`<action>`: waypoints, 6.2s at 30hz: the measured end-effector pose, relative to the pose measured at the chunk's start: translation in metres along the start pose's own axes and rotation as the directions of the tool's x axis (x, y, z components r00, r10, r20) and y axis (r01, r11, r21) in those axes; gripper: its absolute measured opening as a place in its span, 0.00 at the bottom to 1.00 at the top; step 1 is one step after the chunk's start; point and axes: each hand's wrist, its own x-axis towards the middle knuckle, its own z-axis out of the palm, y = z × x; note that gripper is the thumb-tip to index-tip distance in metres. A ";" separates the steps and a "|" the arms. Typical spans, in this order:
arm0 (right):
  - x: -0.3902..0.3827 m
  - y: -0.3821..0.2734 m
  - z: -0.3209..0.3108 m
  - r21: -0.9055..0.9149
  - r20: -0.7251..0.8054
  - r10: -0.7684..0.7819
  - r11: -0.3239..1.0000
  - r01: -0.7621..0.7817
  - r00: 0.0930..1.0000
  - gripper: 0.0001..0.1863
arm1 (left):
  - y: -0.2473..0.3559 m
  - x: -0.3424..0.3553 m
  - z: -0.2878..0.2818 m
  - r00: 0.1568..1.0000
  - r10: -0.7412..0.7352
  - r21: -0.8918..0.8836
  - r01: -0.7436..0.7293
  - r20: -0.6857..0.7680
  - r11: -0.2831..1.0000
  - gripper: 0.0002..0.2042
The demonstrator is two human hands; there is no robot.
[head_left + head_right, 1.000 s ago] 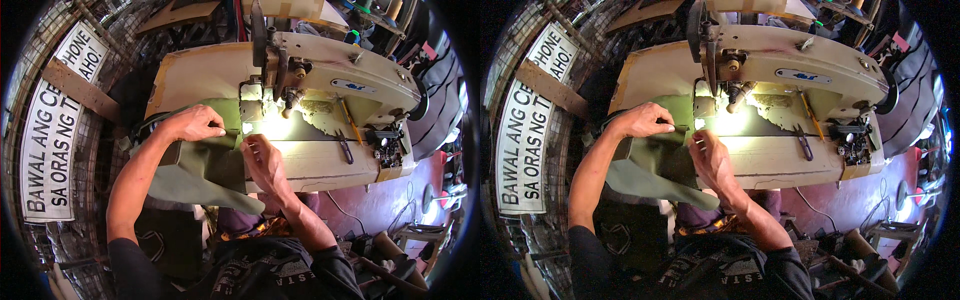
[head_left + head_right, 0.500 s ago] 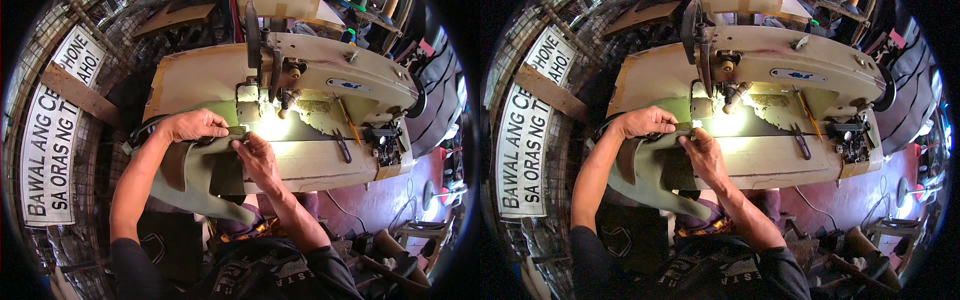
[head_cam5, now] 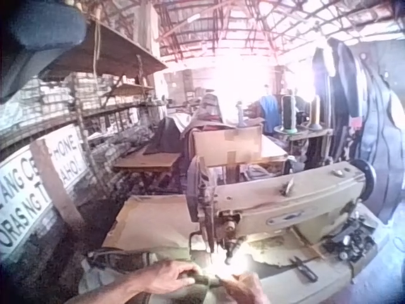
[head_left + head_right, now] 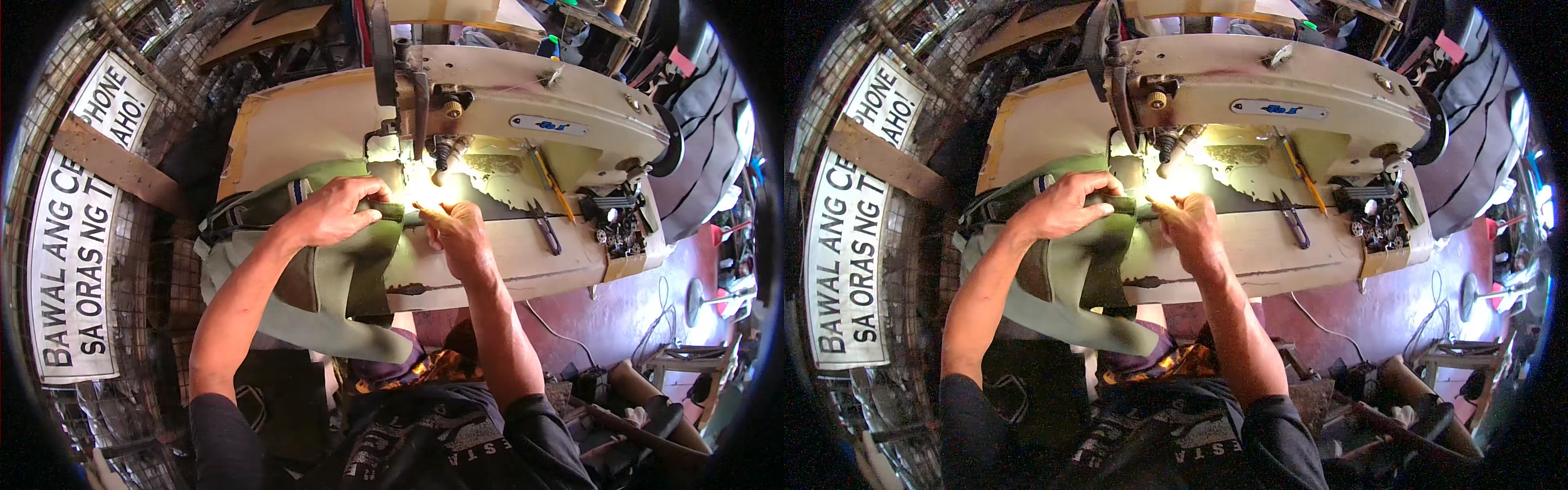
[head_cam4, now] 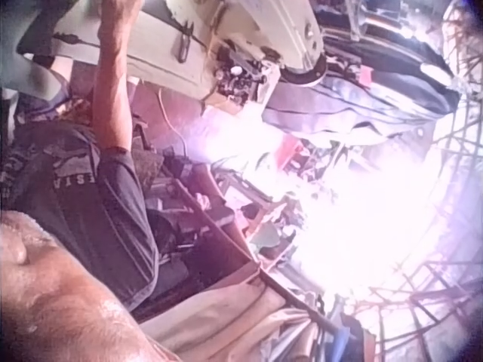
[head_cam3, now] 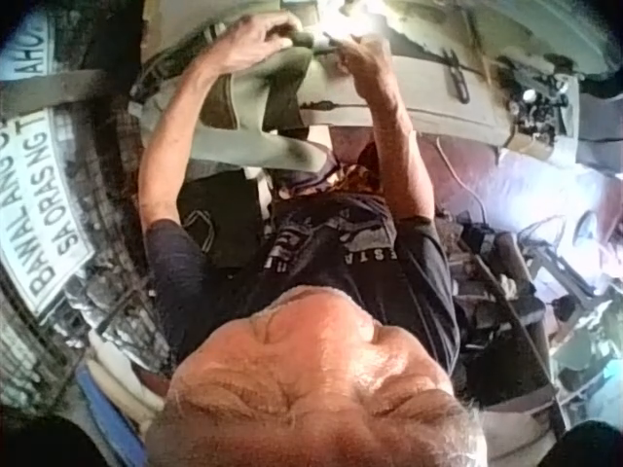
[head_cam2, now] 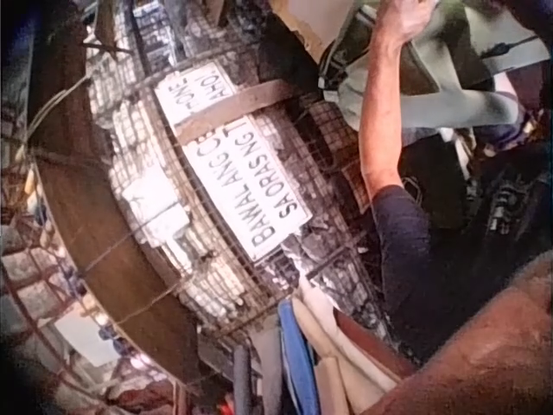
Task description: Sewing a green fabric bag with blue and white straps using an industrial sewing machine.
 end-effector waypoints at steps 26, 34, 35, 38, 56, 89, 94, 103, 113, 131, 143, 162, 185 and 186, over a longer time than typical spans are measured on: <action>-0.075 -0.025 -0.023 -0.951 0.262 -0.393 0.051 0.305 0.881 0.22 | -0.001 0.016 0.014 0.996 -0.073 0.158 0.079 -0.045 0.984 0.12; -0.047 -0.023 0.026 -0.970 0.198 -0.371 0.058 0.236 0.907 0.09 | -0.003 0.013 0.017 0.996 0.026 0.161 -0.012 -0.083 0.987 0.11; -0.042 -0.022 0.028 -0.964 0.212 -0.354 0.076 0.254 0.911 0.07 | -0.003 0.012 0.017 0.997 0.012 0.176 0.002 -0.081 0.984 0.11; -0.028 -0.017 0.030 -0.964 0.228 -0.327 0.056 0.260 0.917 0.05 | -0.003 0.012 0.017 0.996 0.043 0.182 -0.028 -0.077 0.983 0.11; -0.033 0.000 -0.010 -0.831 0.541 -0.284 -0.032 0.556 0.792 0.32 | 0.034 -0.054 -0.023 0.985 -0.012 -0.022 0.008 -0.174 1.000 0.06; -0.024 0.034 0.056 -0.790 0.466 -0.503 0.135 0.598 0.728 0.28 | -0.016 0.007 0.032 0.977 0.211 0.305 -0.192 -0.028 0.933 0.07; -0.032 0.035 0.053 -0.818 0.438 -0.446 0.162 0.551 0.781 0.31 | -0.052 0.021 0.038 0.949 0.294 0.455 -0.215 -0.111 0.864 0.05; -0.043 0.036 0.038 -0.809 0.335 -0.541 0.255 0.530 0.772 0.19 | -0.048 0.023 0.049 0.922 0.331 0.474 -0.204 -0.200 0.857 0.04; -0.047 0.022 0.033 -0.812 0.324 -0.467 0.309 0.495 0.823 0.26 | -0.045 0.026 0.053 0.942 0.281 0.532 -0.146 -0.182 0.834 0.04; -0.040 0.019 0.030 -0.855 0.360 -0.461 0.185 0.485 0.811 0.19 | -0.045 0.027 0.069 0.923 0.264 0.650 -0.019 -0.282 0.760 0.06; -0.029 0.012 0.019 -0.830 0.477 -0.379 0.101 0.548 0.793 0.22 | -0.043 0.029 0.059 0.921 0.291 0.380 -0.179 -0.259 0.907 0.11; 0.070 -0.014 -0.059 -0.718 0.658 -0.306 0.020 0.696 0.688 0.07 | -0.038 0.011 0.065 0.894 0.330 0.449 -0.171 -0.303 0.877 0.09; 0.074 -0.023 -0.049 -0.657 0.731 -0.391 -0.181 0.732 0.560 0.06 | -0.048 0.035 0.065 0.872 0.235 0.345 -0.082 -0.429 0.935 0.07; 0.075 -0.024 -0.049 -0.646 0.737 -0.398 -0.177 0.742 0.546 0.06 | -0.048 0.035 0.065 0.870 0.240 0.350 -0.084 -0.431 0.933 0.07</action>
